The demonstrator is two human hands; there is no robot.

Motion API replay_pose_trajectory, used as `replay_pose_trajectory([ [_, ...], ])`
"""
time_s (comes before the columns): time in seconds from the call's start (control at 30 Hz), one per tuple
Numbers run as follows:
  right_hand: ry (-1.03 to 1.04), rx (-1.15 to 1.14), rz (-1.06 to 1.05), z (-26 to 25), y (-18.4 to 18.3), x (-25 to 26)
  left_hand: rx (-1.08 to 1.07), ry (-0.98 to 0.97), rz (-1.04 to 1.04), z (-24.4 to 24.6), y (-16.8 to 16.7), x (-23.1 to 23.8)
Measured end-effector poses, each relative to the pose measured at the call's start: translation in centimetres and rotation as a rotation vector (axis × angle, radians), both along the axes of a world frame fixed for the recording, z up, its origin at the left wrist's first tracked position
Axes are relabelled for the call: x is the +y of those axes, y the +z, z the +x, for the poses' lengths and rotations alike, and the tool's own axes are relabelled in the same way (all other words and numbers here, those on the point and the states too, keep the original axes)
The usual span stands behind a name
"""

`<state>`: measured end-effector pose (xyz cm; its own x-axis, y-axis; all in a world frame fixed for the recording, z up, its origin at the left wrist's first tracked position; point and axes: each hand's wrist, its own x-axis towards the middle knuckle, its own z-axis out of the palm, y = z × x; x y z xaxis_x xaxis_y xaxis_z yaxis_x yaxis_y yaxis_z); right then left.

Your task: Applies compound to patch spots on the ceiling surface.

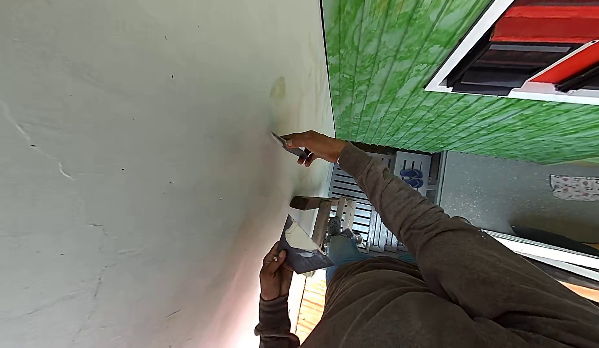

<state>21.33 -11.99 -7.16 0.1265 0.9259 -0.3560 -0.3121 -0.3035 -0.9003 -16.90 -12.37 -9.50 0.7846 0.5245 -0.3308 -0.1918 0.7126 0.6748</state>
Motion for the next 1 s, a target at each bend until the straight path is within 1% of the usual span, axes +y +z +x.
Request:
replay_pose_trajectory([
  [0.1, -0.096, -0.011, 0.043, -3.2, -4.3, -2.1, -0.005, 0.005, 0.003, 0.3, 0.6, 0.3],
  [0.13, -0.142, -0.048, 0.076, -4.2, -5.5, -2.5, -0.01, 0.003, 0.0, 0.2, 0.6, 0.4],
  [0.2, -0.231, -0.201, 0.148, -6.0, -6.7, -2.7, -0.007, 0.008, 0.004, -0.2, 0.6, 0.1],
  [0.27, -0.308, -0.39, 0.276, -7.0, -6.7, -1.9, 0.001, 0.022, 0.015, -0.7, 0.7, -0.2],
  [0.4, -0.376, -0.72, 0.488, -6.9, -5.7, 0.9, 0.003, 0.071, 0.011, -1.7, 0.7, -0.9],
  [0.5, -0.422, -0.851, 0.603, -6.5, -4.8, 2.6, -0.007, 0.107, -0.002, -2.5, 0.7, -1.3],
  [0.57, -0.434, -0.913, 0.646, -6.6, -4.8, 3.5, -0.003, 0.127, -0.01, -2.9, 0.7, -1.5],
  [0.67, -0.478, -0.99, 0.631, -7.5, -6.7, 4.3, -0.002, 0.149, -0.014, -3.3, 0.5, -1.5],
  [0.7, -0.454, -1.012, 0.597, -7.6, -7.6, 4.1, -0.007, 0.15, -0.016, -3.4, 0.4, -1.4],
  [0.83, -0.173, -1.079, 0.388, -6.4, -10.7, 0.6, -0.027, 0.118, -0.01, -2.8, -0.2, -1.0],
  [0.87, -0.16, -1.055, 0.339, -6.0, -10.8, -0.3, -0.027, 0.109, -0.006, -2.4, -0.2, -0.9],
  [0.93, -0.256, -0.974, 0.282, -5.4, -9.4, -0.9, -0.036, 0.095, -0.011, -1.7, -0.2, -0.6],
  [1.0, -0.382, -0.928, 0.302, -4.6, -6.5, -0.1, -0.047, 0.088, -0.025, -1.3, -0.2, -0.7],
])
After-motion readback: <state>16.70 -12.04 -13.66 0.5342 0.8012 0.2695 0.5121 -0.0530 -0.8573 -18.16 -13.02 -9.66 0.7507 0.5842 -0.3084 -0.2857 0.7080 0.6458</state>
